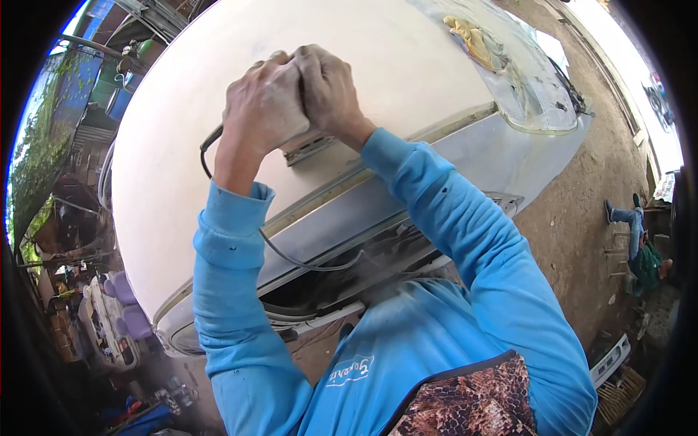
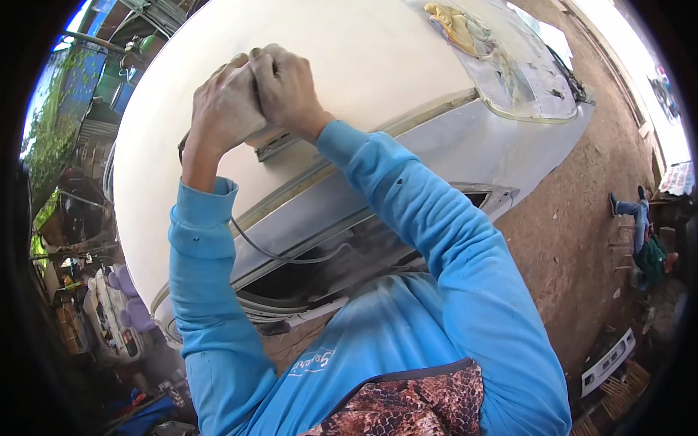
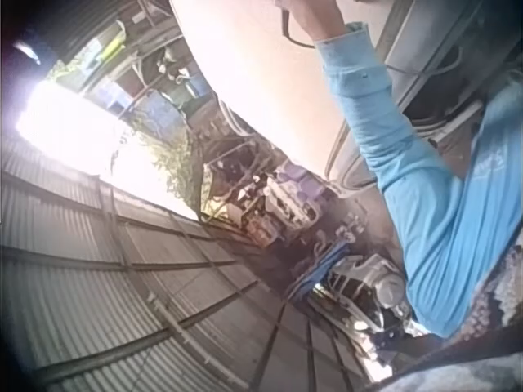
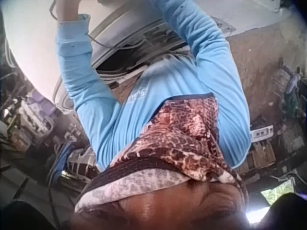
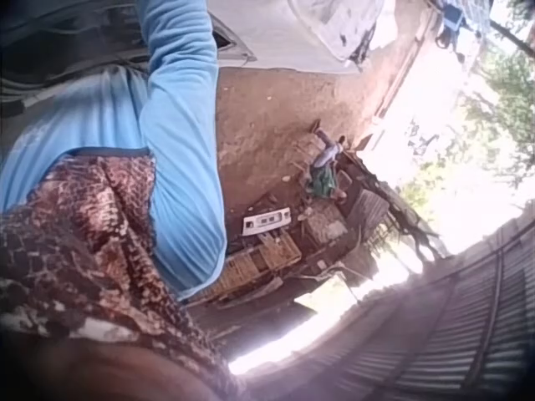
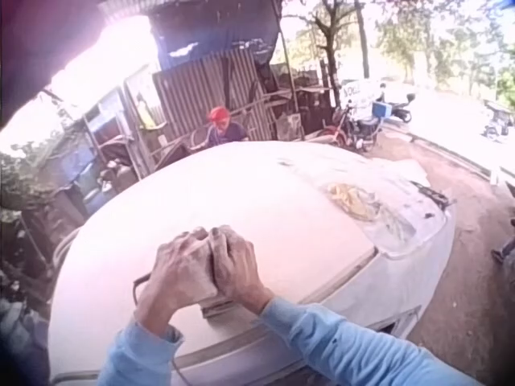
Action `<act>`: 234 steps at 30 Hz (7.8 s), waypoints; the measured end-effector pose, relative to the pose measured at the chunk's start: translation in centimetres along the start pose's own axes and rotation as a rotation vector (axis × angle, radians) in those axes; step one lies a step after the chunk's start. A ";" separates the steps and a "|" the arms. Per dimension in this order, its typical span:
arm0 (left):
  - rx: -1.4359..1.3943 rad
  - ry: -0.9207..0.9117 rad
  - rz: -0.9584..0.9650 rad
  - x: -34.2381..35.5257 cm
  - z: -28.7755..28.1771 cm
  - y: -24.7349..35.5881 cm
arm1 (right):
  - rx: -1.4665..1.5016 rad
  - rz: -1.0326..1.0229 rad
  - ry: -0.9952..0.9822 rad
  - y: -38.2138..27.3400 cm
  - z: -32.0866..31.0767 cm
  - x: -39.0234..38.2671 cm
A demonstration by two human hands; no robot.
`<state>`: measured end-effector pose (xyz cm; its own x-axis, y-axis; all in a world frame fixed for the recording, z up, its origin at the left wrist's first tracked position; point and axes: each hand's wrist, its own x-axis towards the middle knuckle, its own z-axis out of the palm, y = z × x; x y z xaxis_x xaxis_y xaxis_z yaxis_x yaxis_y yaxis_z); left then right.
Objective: Sanding the surface of a large car body part using an electric orbital sander and wiping it down with a cloth.
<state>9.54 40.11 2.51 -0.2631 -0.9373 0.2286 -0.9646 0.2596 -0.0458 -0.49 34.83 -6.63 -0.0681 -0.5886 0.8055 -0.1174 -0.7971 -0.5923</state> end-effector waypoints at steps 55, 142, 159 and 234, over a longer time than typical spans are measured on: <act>0.042 0.034 -0.131 -5.0 -1.4 -1.8 | 0.321 0.441 -0.186 -5.0 3.1 -1.2; 0.165 -0.101 -0.340 7.4 1.1 -0.4 | -0.558 0.290 -0.137 0.6 -20.7 -9.2; 0.211 -0.131 -0.404 9.2 1.7 -2.3 | -0.562 0.284 -0.149 0.9 -21.1 -9.4; 0.023 -0.015 0.082 23.5 5.6 9.8 | -0.547 0.308 -0.128 1.4 -21.4 -9.8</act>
<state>-6.22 19.38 1.97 -0.3413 -0.9164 0.2089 -0.9399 0.3303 -0.0866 -21.22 42.42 -15.04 -0.0647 -0.8183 0.5712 -0.6020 -0.4245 -0.6763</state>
